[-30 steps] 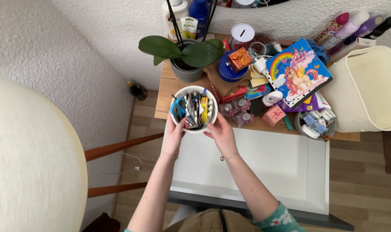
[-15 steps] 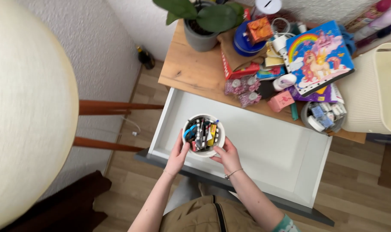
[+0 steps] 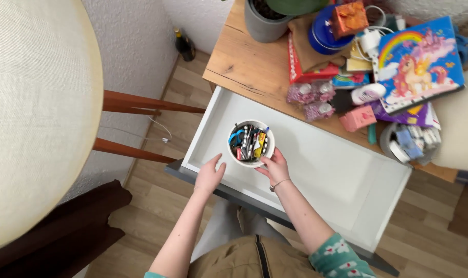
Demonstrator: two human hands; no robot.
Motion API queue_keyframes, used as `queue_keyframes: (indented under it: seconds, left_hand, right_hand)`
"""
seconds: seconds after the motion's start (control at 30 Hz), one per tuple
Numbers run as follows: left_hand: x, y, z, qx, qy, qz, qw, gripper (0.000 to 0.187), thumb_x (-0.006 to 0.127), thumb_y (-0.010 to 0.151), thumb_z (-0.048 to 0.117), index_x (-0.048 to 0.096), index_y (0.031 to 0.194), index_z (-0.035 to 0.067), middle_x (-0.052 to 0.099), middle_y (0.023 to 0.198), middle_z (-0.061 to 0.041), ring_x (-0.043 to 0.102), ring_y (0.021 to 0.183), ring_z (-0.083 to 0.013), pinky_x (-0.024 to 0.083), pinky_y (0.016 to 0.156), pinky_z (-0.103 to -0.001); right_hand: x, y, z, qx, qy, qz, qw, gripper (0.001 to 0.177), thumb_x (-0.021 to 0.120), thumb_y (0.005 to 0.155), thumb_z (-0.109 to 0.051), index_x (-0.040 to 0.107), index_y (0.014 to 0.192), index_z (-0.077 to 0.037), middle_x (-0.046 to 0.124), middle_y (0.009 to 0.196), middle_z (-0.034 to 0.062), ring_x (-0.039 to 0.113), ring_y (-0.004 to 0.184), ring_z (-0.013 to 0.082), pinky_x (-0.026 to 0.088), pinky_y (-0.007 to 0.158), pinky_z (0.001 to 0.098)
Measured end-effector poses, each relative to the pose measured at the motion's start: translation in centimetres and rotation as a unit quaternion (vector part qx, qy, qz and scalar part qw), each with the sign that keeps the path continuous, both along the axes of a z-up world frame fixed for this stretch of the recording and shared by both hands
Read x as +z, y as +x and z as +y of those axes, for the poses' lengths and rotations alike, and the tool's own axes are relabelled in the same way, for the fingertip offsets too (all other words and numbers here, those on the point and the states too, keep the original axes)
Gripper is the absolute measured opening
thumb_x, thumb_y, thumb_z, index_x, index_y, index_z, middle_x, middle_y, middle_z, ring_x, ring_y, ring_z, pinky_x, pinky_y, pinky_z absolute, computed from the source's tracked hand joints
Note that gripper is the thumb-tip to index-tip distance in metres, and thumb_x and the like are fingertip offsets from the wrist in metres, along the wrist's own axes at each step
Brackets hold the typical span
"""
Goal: The person places various small items from a cluttered tabletop into an open drawer. Items handled include a cup of stationery, small plastic containers, a notebook, a tin, a box, and a paper bag. The person arranges them inside the drawer by hand.
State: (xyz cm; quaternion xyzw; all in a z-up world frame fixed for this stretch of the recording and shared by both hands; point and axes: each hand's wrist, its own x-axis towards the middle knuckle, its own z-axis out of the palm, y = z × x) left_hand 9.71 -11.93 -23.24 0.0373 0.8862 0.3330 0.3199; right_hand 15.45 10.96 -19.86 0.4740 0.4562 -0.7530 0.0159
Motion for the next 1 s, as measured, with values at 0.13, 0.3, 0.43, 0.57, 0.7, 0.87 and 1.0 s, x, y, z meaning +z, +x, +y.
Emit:
queue_keyframes:
  seconds: [0.13,0.3,0.43,0.57,0.7,0.87,1.0]
  left_hand:
    - [3.2,-3.9,3.1,0.068,0.064,-0.085,0.992,0.066,0.058,0.096,0.051,0.053,0.148,0.011,0.067,0.133,-0.017,0.058,0.132,-0.0338,0.046,0.111,-0.048]
    - [-0.9,-7.7,5.1,0.176,0.148,-0.093,0.969,0.06,0.066,0.094,0.041,0.056,0.144,0.01,0.076,0.113,-0.012,0.071,0.113,-0.0238,0.056,0.098,-0.039]
    - [-0.8,-9.0,5.8,0.243,0.194,-0.109,0.944,0.058,0.067,0.091,0.027,0.056,0.143,0.004,0.075,0.113,-0.016,0.072,0.109,-0.0244,0.058,0.096,-0.035]
    - [-3.5,-9.8,6.1,0.261,0.205,-0.099,0.938,0.057,0.069,0.091,0.021,0.055,0.143,0.003,0.074,0.118,-0.016,0.071,0.112,-0.0261,0.058,0.099,-0.039]
    - [-3.5,-10.4,6.7,0.251,0.208,-0.075,0.942,0.058,0.068,0.092,0.019,0.052,0.146,0.005,0.073,0.122,-0.015,0.067,0.119,-0.028,0.054,0.103,-0.044]
    - [-3.8,-11.1,6.5,0.235,0.174,-0.055,0.955,0.058,0.068,0.092,0.023,0.053,0.146,0.007,0.073,0.124,-0.012,0.066,0.121,-0.0262,0.054,0.104,-0.044]
    - [2.4,-13.1,6.6,0.169,0.091,0.084,0.978,0.048,0.058,0.096,0.019,0.055,0.14,0.0,0.07,0.126,-0.023,0.064,0.12,-0.0418,0.051,0.106,-0.055]
  right_hand:
    - [-4.1,-4.5,-0.3,0.011,0.0,0.008,1.0,0.074,0.063,0.091,0.005,0.035,0.157,-0.009,0.053,0.139,0.0211,0.062,0.118,0.0416,0.062,0.085,0.0614]
    - [-7.2,-9.3,-0.3,0.001,-0.012,0.044,0.999,0.077,0.064,0.089,0.008,0.032,0.157,-0.009,0.052,0.138,0.0213,0.063,0.118,0.0442,0.062,0.087,0.0632]
    - [-9.3,-11.8,0.3,0.006,-0.003,0.049,0.999,0.073,0.065,0.09,0.007,0.036,0.155,-0.011,0.054,0.136,0.0208,0.063,0.117,0.0442,0.064,0.085,0.0622]
    - [-11.3,-13.3,0.9,0.018,0.018,0.047,0.999,0.076,0.067,0.089,0.006,0.035,0.155,-0.014,0.053,0.137,0.0165,0.064,0.117,0.0417,0.063,0.084,0.065]
    - [-11.4,-14.8,0.7,0.014,0.017,0.052,0.998,0.077,0.069,0.09,0.004,0.033,0.156,-0.015,0.054,0.136,0.015,0.065,0.116,0.0394,0.064,0.085,0.0636]
    - [-10.9,-14.5,0.9,0.02,0.033,0.051,0.998,0.075,0.073,0.09,0.0,0.037,0.154,-0.017,0.053,0.138,0.0139,0.064,0.117,0.039,0.064,0.084,0.0637]
    - [-10.2,-14.0,0.9,0.018,0.018,0.065,0.998,0.07,0.079,0.091,-0.01,0.042,0.151,-0.017,0.052,0.14,0.0114,0.063,0.119,0.0352,0.063,0.089,0.0612]
